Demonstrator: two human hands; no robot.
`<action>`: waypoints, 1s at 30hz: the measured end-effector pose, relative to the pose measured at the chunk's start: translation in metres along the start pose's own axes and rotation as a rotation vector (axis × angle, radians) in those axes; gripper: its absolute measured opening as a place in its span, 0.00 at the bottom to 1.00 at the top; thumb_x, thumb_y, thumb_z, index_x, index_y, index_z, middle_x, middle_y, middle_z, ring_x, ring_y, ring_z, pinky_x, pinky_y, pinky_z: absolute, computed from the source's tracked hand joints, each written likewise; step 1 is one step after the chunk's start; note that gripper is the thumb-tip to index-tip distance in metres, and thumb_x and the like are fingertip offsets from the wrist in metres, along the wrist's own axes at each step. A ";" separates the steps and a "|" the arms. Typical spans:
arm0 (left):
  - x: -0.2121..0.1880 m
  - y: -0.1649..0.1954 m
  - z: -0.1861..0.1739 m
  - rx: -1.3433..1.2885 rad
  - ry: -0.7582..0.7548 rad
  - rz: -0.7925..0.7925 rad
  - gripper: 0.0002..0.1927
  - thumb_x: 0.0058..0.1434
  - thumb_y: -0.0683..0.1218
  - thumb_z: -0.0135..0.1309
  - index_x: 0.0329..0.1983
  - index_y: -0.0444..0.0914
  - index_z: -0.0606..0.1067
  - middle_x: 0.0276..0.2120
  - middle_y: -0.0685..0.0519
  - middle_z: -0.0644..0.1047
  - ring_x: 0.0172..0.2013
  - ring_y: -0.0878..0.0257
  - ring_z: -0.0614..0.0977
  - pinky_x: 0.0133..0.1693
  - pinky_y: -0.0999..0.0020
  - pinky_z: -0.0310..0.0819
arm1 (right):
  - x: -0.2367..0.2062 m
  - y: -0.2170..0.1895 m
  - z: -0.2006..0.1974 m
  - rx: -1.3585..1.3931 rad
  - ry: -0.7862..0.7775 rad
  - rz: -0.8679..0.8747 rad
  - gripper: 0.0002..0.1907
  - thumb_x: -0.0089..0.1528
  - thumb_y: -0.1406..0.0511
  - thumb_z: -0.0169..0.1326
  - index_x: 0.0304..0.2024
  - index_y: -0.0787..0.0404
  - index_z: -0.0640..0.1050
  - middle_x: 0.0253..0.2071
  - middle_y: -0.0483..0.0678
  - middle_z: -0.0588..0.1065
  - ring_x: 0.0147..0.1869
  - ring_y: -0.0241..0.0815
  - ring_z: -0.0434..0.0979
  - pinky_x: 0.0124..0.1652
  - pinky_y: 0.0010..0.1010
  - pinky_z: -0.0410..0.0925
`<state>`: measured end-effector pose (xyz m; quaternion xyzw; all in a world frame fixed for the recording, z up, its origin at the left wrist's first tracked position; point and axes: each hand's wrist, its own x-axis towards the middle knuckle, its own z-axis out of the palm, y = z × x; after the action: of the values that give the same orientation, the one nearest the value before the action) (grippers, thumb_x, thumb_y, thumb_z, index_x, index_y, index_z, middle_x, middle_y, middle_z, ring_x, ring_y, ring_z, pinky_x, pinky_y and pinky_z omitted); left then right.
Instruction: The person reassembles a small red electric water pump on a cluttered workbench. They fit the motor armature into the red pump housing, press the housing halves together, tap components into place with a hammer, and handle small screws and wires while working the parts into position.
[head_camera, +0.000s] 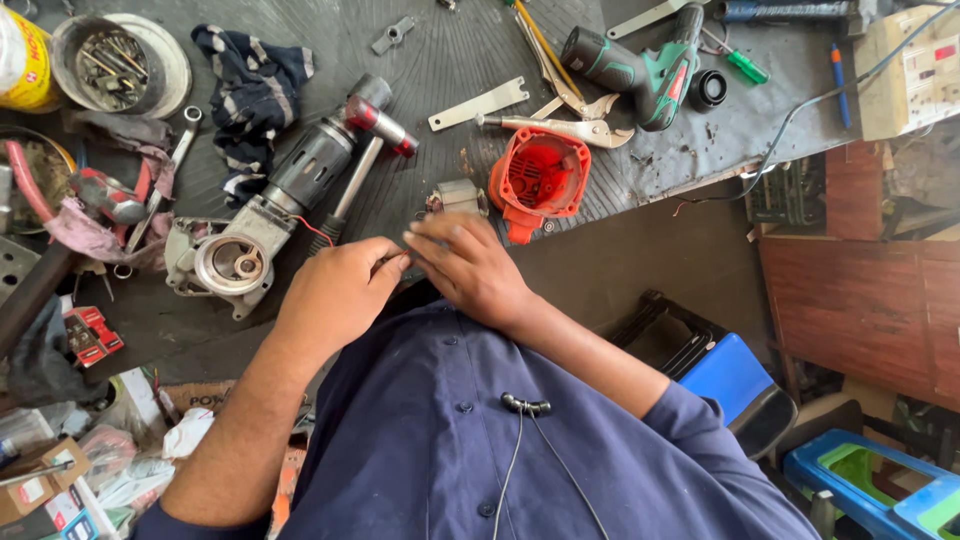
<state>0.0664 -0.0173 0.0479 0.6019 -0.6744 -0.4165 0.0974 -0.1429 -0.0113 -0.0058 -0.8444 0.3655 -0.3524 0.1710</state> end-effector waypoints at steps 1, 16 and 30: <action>0.000 0.001 -0.002 -0.047 -0.024 -0.029 0.13 0.65 0.54 0.53 0.39 0.41 0.80 0.28 0.45 0.82 0.32 0.45 0.83 0.34 0.51 0.76 | 0.005 0.003 0.002 -0.008 -0.012 -0.020 0.19 0.58 0.71 0.64 0.52 0.63 0.79 0.48 0.51 0.76 0.57 0.52 0.76 0.60 0.45 0.68; -0.028 -0.026 -0.055 0.631 0.566 0.456 0.03 0.64 0.48 0.64 0.40 0.48 0.84 0.33 0.61 0.77 0.38 0.61 0.78 0.42 0.61 0.70 | 0.017 0.018 0.014 0.117 -0.001 0.092 0.09 0.61 0.70 0.64 0.45 0.57 0.82 0.37 0.45 0.73 0.48 0.46 0.77 0.65 0.50 0.67; -0.034 -0.022 -0.104 0.619 0.709 0.574 0.04 0.66 0.45 0.69 0.41 0.47 0.85 0.39 0.62 0.79 0.42 0.60 0.75 0.54 0.59 0.63 | 0.026 0.006 0.014 0.278 -0.060 0.278 0.06 0.63 0.66 0.63 0.44 0.57 0.83 0.37 0.43 0.76 0.47 0.42 0.79 0.70 0.51 0.62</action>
<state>0.1567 -0.0316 0.1119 0.4980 -0.8282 0.0727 0.2466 -0.1231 -0.0337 -0.0062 -0.7643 0.4210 -0.3470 0.3437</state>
